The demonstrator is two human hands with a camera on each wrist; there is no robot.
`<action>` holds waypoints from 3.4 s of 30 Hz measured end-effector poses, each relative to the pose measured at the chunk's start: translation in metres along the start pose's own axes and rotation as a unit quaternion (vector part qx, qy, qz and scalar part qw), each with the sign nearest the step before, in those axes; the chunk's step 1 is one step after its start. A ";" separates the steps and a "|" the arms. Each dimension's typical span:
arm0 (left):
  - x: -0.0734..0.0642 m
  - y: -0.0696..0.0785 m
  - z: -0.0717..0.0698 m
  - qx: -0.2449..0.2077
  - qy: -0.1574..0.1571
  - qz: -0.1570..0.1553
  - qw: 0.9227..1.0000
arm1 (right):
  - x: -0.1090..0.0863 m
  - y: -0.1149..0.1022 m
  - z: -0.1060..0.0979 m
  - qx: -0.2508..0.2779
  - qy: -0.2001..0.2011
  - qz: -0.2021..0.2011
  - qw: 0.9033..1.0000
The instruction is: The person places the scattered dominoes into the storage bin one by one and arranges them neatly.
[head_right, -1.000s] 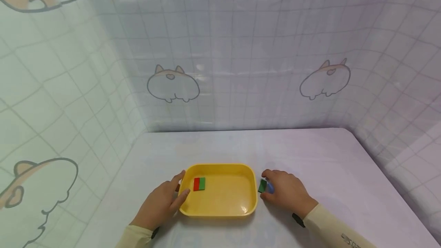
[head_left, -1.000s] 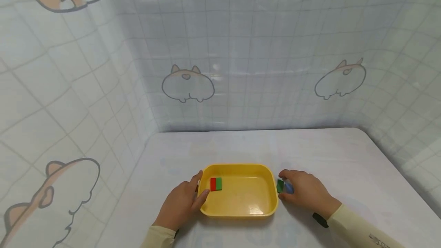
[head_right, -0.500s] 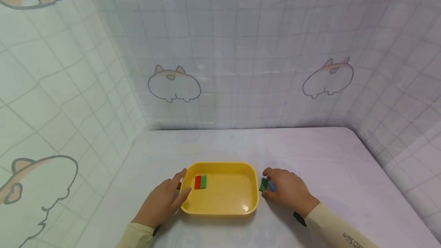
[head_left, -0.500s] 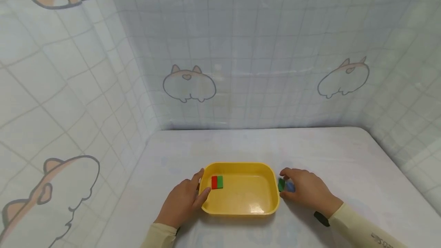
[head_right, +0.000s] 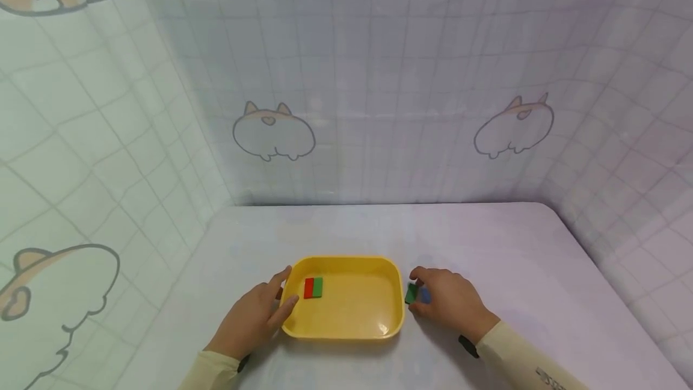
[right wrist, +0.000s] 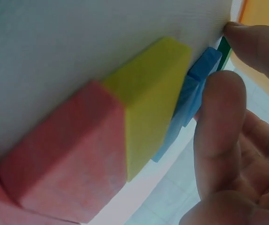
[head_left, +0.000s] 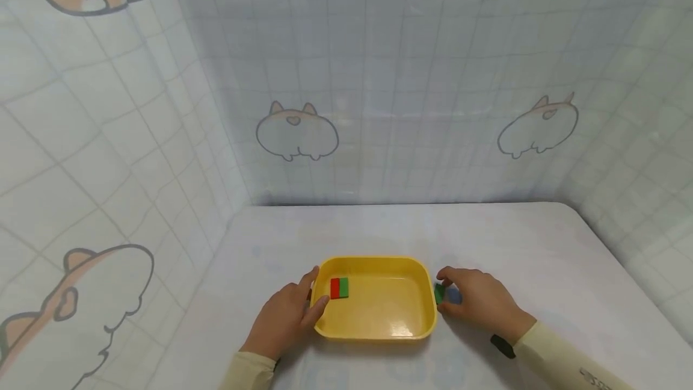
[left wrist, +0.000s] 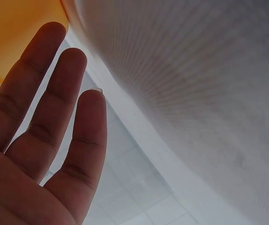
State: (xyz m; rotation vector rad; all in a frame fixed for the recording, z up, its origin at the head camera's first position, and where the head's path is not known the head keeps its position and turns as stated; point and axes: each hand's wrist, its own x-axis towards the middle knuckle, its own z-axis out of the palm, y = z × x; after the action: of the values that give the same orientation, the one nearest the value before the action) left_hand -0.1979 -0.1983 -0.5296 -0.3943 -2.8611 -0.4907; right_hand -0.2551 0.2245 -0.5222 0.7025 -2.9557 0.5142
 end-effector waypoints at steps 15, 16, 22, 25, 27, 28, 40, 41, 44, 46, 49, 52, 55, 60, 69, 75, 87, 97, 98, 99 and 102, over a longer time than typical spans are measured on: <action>-0.001 -0.002 0.001 -0.006 0.018 0.015 1.000 | -0.002 -0.007 -0.004 -0.011 -0.002 -0.016 1.000; -0.001 -0.002 0.001 -0.007 0.017 0.015 1.000 | -0.002 -0.008 -0.005 -0.016 0.000 -0.018 1.000; -0.001 -0.001 -0.001 -0.005 0.009 0.012 1.000 | -0.001 -0.010 -0.010 -0.032 0.005 -0.013 0.999; -0.001 -0.001 -0.001 -0.004 0.009 0.016 1.000 | 0.000 -0.010 -0.011 -0.032 0.004 -0.003 0.999; -0.002 -0.002 -0.001 0.000 0.010 0.013 1.000 | 0.001 -0.010 -0.012 -0.028 0.002 -0.003 1.000; -0.002 -0.002 0.000 -0.001 0.010 0.011 1.000 | 0.002 -0.010 -0.013 -0.026 0.000 -0.002 1.000; -0.002 -0.003 0.002 0.000 0.003 0.007 1.000 | 0.014 -0.004 -0.040 -0.026 0.032 -0.001 0.999; -0.001 -0.003 0.002 0.002 0.003 0.007 1.000 | 0.016 -0.005 -0.043 -0.028 0.040 -0.005 0.999; -0.002 -0.003 0.001 0.000 0.004 0.005 1.000 | 0.022 -0.010 -0.049 -0.030 0.060 -0.019 0.998; -0.003 -0.003 0.000 0.002 0.005 0.003 1.000 | 0.025 -0.016 -0.051 -0.029 0.069 -0.029 0.997; -0.003 -0.003 0.000 0.001 0.007 0.002 1.000 | 0.031 -0.026 -0.054 -0.029 0.086 -0.042 0.995; -0.003 -0.002 -0.001 -0.002 0.006 0.000 1.000 | 0.037 -0.036 -0.057 -0.025 0.101 -0.046 0.994; -0.003 0.001 -0.001 -0.003 0.004 0.003 1.000 | 0.042 -0.045 -0.059 -0.020 0.111 -0.045 0.993; -0.003 0.001 0.000 -0.001 0.013 0.013 1.000 | 0.050 -0.059 -0.061 -0.008 0.115 -0.069 0.991; -0.003 0.001 -0.002 -0.007 0.009 0.008 1.000 | 0.064 -0.096 -0.053 -0.021 0.076 -0.134 0.988; -0.002 0.006 -0.004 -0.007 -0.005 -0.010 1.000 | 0.072 -0.117 -0.039 -0.036 0.045 -0.193 0.979; -0.001 0.004 -0.001 -0.003 0.006 0.004 1.000 | 0.088 -0.144 -0.021 -0.061 -0.008 -0.223 0.973; -0.002 0.003 0.000 -0.001 0.025 0.027 0.999 | 0.102 -0.157 0.004 -0.086 -0.067 -0.210 0.972; -0.001 0.003 -0.001 -0.003 0.024 0.027 0.999 | 0.103 -0.156 0.006 -0.088 -0.073 -0.209 0.971; -0.001 0.004 -0.001 -0.005 0.022 0.027 0.999 | 0.104 -0.155 0.008 -0.091 -0.078 -0.207 0.971; 0.000 0.006 -0.001 -0.004 0.021 0.025 0.999 | 0.107 -0.154 0.011 -0.101 -0.089 -0.202 0.970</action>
State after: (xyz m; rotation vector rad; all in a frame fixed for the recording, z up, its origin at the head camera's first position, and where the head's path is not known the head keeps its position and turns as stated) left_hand -0.1959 -0.1934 -0.5264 -0.4502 -2.8023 -0.4951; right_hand -0.2817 0.0459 -0.4717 1.3400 -2.8370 0.1222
